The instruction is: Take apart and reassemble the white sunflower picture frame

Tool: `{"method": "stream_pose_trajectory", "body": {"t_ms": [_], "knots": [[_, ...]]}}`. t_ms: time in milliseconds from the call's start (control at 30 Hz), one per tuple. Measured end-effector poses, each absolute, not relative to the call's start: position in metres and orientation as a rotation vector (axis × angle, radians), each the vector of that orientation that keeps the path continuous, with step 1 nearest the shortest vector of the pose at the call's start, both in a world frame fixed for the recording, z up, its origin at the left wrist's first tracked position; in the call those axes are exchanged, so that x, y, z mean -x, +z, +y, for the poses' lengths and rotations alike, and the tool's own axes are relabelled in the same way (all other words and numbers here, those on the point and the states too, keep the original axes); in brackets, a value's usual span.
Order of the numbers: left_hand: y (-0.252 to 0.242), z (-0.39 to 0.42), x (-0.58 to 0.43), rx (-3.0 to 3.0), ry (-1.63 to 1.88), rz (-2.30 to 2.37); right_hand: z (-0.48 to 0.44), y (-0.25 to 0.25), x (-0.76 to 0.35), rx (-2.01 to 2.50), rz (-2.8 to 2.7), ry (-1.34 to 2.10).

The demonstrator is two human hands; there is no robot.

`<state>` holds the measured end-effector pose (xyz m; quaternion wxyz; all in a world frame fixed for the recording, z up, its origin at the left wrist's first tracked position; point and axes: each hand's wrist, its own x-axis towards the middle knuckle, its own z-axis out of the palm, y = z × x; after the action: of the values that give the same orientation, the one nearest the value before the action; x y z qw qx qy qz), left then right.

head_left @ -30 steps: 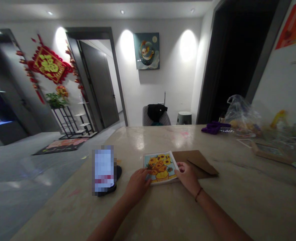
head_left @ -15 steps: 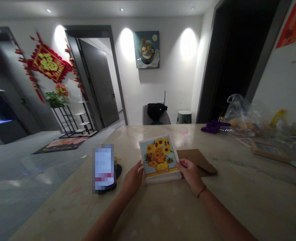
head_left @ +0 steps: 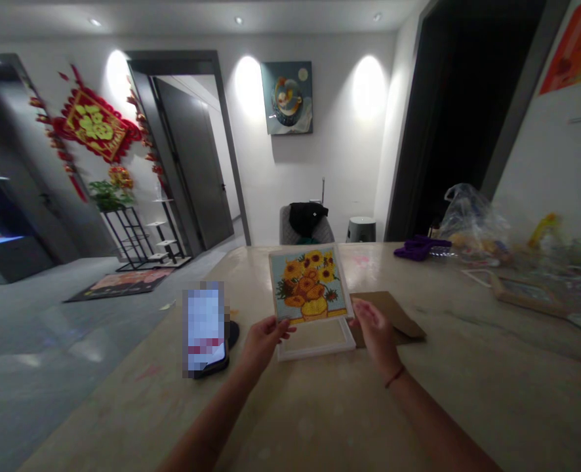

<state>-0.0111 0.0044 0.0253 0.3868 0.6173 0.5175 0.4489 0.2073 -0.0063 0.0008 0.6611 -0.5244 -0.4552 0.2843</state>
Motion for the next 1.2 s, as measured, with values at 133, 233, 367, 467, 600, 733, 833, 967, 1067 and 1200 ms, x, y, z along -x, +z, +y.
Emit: {"method": "stream_pose_trajectory", "body": {"t_ms": [133,233,367,467,600,733,833,967,1067,1200], "knots": [[0.028,0.000,0.008,-1.520,1.152,1.316,-0.016,0.005,-0.206,1.222,-1.461,-0.012],[0.027,-0.004,0.003,-1.504,1.160,1.288,-0.020,0.004,-0.202,1.222,-1.790,-0.351],[0.025,-0.011,-0.007,-1.522,1.159,1.236,-0.021,0.004,-0.200,1.301,-1.880,-0.580],[0.023,-0.014,-0.011,-1.538,1.143,1.201,-0.020,0.004,-0.201,1.307,-1.905,-0.603],[0.021,-0.016,-0.015,-1.510,1.126,1.200,-0.020,0.003,-0.198,1.254,-1.928,-0.580],[0.019,-0.020,-0.019,-1.574,1.125,1.221,-0.019,-0.003,-0.191,1.169,-1.988,-0.594],[0.022,-0.023,-0.021,-1.692,1.134,1.254,-0.019,-0.006,-0.189,1.124,-2.003,-0.621],[0.028,-0.018,-0.015,-1.686,1.158,1.211,-0.020,-0.006,-0.191,1.097,-1.983,-0.580],[0.032,-0.011,-0.008,-1.530,1.192,1.166,-0.021,-0.005,-0.190,1.115,-1.963,-0.493],[0.032,-0.008,-0.002,-1.394,1.193,1.185,-0.022,-0.002,-0.189,1.141,-1.843,-0.199]]}}
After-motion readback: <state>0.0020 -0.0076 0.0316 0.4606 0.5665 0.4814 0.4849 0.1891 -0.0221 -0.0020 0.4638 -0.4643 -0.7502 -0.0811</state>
